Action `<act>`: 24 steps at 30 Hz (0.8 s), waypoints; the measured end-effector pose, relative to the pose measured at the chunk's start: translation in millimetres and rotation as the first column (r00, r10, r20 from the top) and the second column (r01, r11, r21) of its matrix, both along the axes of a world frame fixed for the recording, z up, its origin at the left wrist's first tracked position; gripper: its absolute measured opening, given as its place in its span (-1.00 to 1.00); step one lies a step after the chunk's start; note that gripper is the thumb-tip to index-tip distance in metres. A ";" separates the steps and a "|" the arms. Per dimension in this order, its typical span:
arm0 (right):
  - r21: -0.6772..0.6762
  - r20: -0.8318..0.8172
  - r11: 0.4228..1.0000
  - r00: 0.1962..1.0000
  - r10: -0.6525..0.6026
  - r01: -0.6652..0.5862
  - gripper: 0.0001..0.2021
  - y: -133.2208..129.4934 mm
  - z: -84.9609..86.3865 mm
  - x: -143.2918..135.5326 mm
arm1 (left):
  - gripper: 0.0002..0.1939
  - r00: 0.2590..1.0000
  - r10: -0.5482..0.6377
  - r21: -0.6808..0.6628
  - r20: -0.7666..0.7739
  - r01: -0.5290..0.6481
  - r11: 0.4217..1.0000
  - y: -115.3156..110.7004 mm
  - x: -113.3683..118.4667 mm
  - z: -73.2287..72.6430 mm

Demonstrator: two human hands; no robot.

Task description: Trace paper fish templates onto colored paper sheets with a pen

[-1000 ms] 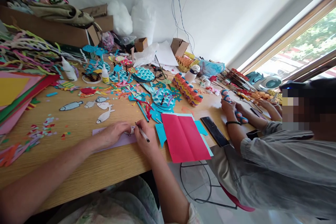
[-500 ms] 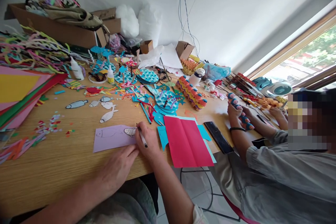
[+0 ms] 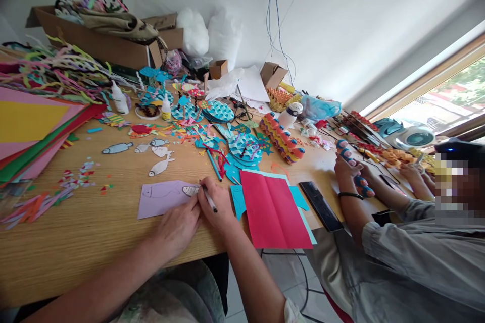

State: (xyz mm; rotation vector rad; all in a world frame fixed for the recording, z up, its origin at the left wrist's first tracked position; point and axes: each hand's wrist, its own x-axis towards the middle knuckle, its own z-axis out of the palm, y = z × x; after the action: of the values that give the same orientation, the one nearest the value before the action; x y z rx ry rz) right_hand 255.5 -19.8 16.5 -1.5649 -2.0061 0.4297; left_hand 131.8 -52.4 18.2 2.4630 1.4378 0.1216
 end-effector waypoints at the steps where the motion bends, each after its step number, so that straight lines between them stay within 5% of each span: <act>1: 0.000 -0.001 1.000 1.000 0.005 -0.005 -0.87 0.4 0.2 0.1 | -0.57 1.000 0.001 0.002 -0.006 -0.001 1.000 -0.2 0.0 -1.0; 13: -0.042 0.016 0.999 1.000 0.003 -0.003 -0.88 3.5 3.0 -0.5 | -0.58 1.000 0.008 0.000 -0.011 -0.008 1.000 -1.6 -0.2 -1.5; 20: -0.195 -0.351 0.974 0.935 0.040 -0.115 -0.92 12.6 25.0 0.5 | -0.57 1.000 0.001 -0.084 0.000 -0.001 0.996 0.2 -0.6 1.5; 24: -0.302 -0.420 0.921 0.902 0.104 -0.247 -0.89 21.6 28.1 -1.5 | -0.55 1.000 0.003 -0.091 -0.002 -0.003 0.996 0.8 -0.4 -0.7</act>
State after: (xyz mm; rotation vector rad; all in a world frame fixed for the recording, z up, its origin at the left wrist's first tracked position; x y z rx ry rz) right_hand 253.9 1.8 44.6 -1.3464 -1.8209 1.1386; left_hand 131.4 -51.6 17.5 2.3883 1.4157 0.0530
